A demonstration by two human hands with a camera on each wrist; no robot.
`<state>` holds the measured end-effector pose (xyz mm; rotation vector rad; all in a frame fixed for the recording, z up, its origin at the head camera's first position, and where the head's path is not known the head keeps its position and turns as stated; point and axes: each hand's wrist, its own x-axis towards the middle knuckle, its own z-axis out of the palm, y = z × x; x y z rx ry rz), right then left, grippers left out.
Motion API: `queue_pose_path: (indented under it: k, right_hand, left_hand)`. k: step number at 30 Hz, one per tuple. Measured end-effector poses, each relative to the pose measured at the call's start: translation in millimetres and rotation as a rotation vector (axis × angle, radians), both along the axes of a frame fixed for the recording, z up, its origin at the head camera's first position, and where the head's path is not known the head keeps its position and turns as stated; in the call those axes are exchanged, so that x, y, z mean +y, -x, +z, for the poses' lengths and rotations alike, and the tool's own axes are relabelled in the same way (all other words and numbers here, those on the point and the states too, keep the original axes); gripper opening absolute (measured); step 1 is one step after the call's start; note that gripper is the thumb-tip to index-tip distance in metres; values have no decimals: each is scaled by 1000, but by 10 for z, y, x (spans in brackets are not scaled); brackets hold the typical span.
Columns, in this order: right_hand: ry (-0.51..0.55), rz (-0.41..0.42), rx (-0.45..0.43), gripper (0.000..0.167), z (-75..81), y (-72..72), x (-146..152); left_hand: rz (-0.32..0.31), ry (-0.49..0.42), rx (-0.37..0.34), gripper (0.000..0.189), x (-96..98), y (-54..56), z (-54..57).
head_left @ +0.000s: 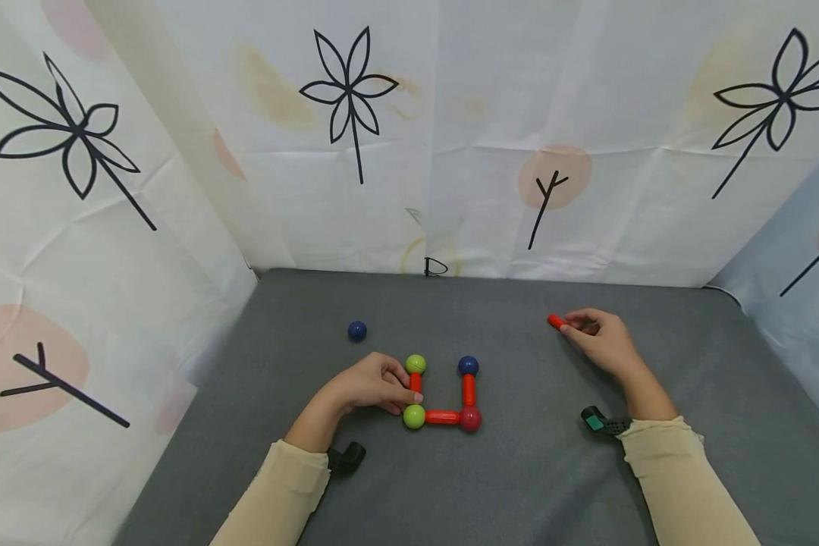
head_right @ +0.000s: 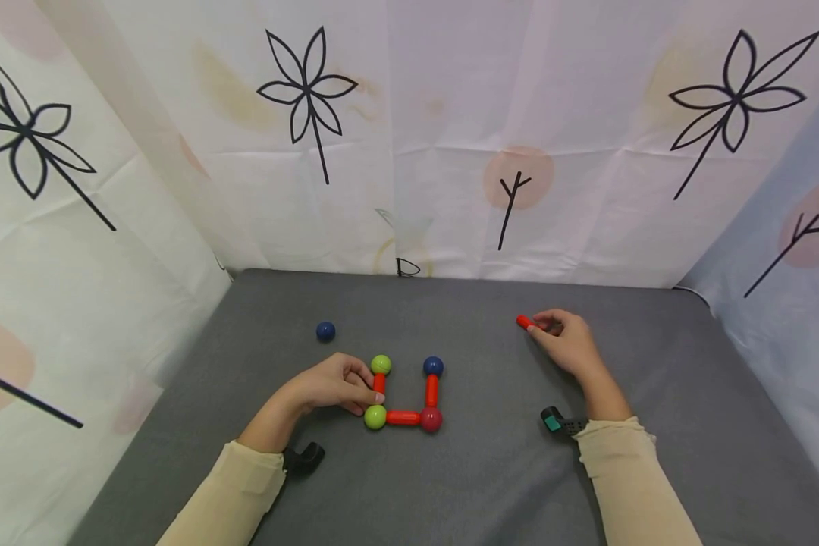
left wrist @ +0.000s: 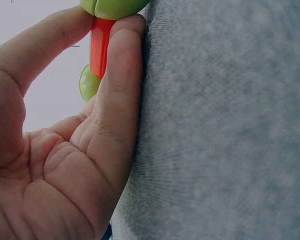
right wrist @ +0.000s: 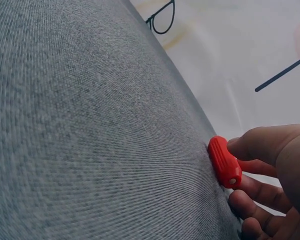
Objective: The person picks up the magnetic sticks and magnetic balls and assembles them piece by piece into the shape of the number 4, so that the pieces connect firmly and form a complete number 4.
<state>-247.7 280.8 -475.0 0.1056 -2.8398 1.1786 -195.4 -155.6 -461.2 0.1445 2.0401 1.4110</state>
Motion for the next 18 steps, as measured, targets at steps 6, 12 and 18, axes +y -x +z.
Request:
queue_pose_path:
  k: [6,12,18]
  right_hand:
    - [-21,-2,19,38,-7,14,-19]
    - [-35,7,25,35,-13,21,-30]
    - [-46,11,25,34,-15,26,-34]
  left_hand:
    - [-5,-1,8,31,0,7,-10]
    - [-5,-3,9,31,-1,5,-4]
    - [-4,-1,10,30,-2,4,-2]
